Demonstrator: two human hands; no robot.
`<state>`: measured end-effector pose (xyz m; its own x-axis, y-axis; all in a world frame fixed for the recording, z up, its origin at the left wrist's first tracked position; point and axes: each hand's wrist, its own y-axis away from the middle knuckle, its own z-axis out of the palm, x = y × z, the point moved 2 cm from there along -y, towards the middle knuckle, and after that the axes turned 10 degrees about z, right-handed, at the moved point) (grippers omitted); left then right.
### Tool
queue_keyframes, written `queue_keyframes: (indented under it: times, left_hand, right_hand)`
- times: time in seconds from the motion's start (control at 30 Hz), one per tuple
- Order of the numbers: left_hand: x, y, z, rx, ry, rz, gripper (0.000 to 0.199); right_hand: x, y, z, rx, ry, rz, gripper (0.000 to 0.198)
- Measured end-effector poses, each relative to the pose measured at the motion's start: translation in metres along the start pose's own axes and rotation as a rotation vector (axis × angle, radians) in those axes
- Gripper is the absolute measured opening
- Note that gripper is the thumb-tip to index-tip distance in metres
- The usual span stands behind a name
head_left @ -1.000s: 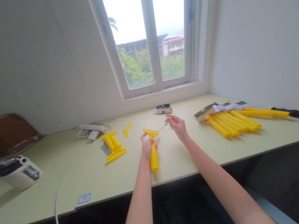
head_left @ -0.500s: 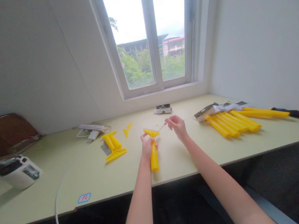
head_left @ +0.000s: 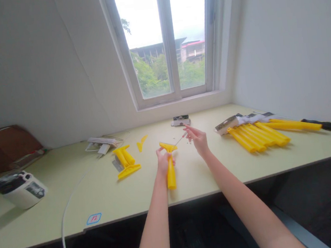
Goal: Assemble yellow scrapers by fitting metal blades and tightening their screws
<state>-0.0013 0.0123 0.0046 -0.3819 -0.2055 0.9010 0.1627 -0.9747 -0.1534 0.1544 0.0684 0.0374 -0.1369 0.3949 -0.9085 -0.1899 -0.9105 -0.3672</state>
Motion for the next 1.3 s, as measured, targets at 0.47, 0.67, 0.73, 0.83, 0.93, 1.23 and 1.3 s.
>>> queue_keyframes:
  times: [0.47, 0.67, 0.73, 0.83, 0.93, 1.23, 1.3]
  left_hand:
    - [0.0008, 0.0004, 0.0008, 0.006, 0.007, 0.011, 0.044]
    - [-0.0002, -0.0016, -0.0013, 0.004, 0.006, 0.001, 0.044]
    - [0.0, -0.001, -0.0011, 0.002, 0.007, -0.001, 0.044]
    - [0.0006, 0.0002, -0.0005, 0.01, 0.008, 0.001, 0.044]
    - [0.0009, 0.0008, -0.0002, 0.015, 0.004, 0.008, 0.044]
    - [0.0012, 0.0001, -0.0011, 0.008, 0.01, 0.005, 0.045]
    - [0.0011, -0.0001, -0.0012, 0.009, 0.011, -0.003, 0.045]
  right_hand:
    - [-0.0012, 0.0019, 0.0028, -0.139, -0.121, 0.07, 0.038]
    - [-0.0023, 0.0014, 0.0013, -0.046, -0.07, 0.049, 0.026]
    - [-0.0023, 0.0018, 0.0025, -0.066, -0.082, 0.058, 0.028]
    - [-0.0024, 0.0023, 0.0041, -0.087, -0.087, 0.074, 0.029]
    - [-0.002, 0.0023, 0.0051, -0.126, -0.102, 0.084, 0.03]
    - [-0.0011, 0.0023, 0.003, -0.096, -0.013, 0.05, 0.031]
    - [-0.0014, 0.0025, 0.0029, -0.086, -0.002, 0.043, 0.03]
